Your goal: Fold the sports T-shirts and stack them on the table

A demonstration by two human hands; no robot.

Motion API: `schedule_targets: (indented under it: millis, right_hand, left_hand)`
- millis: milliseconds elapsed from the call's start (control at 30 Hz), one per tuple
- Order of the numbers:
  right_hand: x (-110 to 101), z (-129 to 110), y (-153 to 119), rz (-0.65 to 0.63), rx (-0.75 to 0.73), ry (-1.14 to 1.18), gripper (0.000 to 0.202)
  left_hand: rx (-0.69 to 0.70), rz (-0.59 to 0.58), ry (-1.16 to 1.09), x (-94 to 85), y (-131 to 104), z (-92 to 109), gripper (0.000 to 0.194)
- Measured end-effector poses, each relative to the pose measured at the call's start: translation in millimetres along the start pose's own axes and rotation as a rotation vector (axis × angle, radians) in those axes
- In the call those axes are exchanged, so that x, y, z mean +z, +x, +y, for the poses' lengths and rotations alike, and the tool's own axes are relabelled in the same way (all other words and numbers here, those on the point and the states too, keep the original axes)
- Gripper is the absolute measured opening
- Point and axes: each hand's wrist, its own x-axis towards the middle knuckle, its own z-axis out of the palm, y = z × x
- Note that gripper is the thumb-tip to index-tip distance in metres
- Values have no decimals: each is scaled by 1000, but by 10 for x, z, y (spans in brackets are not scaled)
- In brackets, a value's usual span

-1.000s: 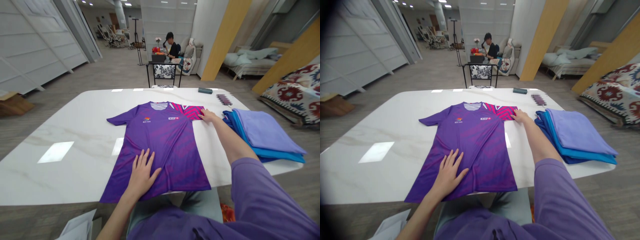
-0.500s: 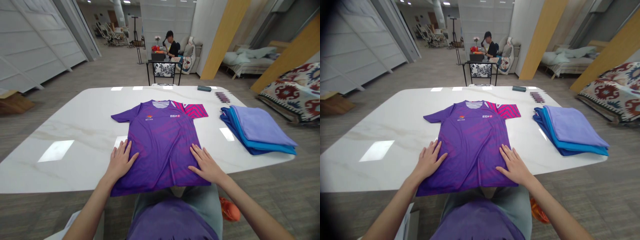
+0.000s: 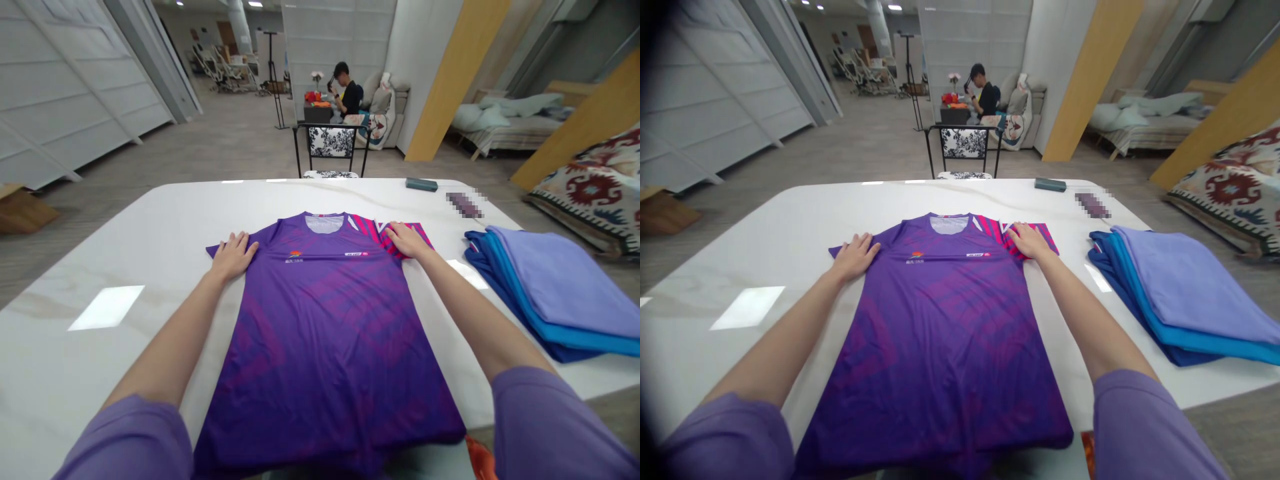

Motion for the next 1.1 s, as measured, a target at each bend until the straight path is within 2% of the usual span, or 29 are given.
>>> schedule_targets:
  millis: [67,133,200,267,367,433,500,567,633,733,867,933,1000,1033,1100]
  right_hand:
    - [109,197,292,-25,55,-62,88]
    - [201,395,462,15,84,-102,93]
    - [243,563,585,50,104,-117,95]
    - [232,662,705,44,127,-118,97]
    - [174,578,904,54,155,-109,101]
    - [159,344,1057,130,100,-102,96]
    - [191,25,1227,187,-35,-92,92]
    - [276,-273,1410,143,-165,-82,91]
    - [396,-454,1596,41,-217,-78,94]
    - [571,-460,1873,-40,-209,-74,99]
    - [643,-347,2178,4,-260,-53,101]
    - [578,-408,2169,63,-289,-49,102]
    - [438,-546,1898,154,-309,-34,100]
    - [348,-625,1633,194,-319,-26,99]
    - [167,-751,834,221,-334,-24,97]
  left_hand:
    - [-5,34,10,71,117,-173,93]
    - [-6,66,-11,101,199,-289,100]
    - [-17,57,-38,92,287,-328,108]
    - [-54,31,-46,60,398,-270,112]
    - [-44,50,-26,31,637,36,98]
    - [51,74,-24,59,860,372,83]
    - [185,46,-51,136,1121,756,75]
    - [287,-24,-77,252,1381,1104,76]
    - [329,-95,-72,384,1608,1340,82]
    - [359,-108,-21,549,1869,1455,89]
    - [377,-80,44,569,2081,1475,90]
    - [372,-28,56,473,2030,1537,88]
    - [404,55,20,309,1744,1597,85]
    - [432,84,-5,206,1486,1607,84]
    - [495,81,-33,-16,739,1555,82]
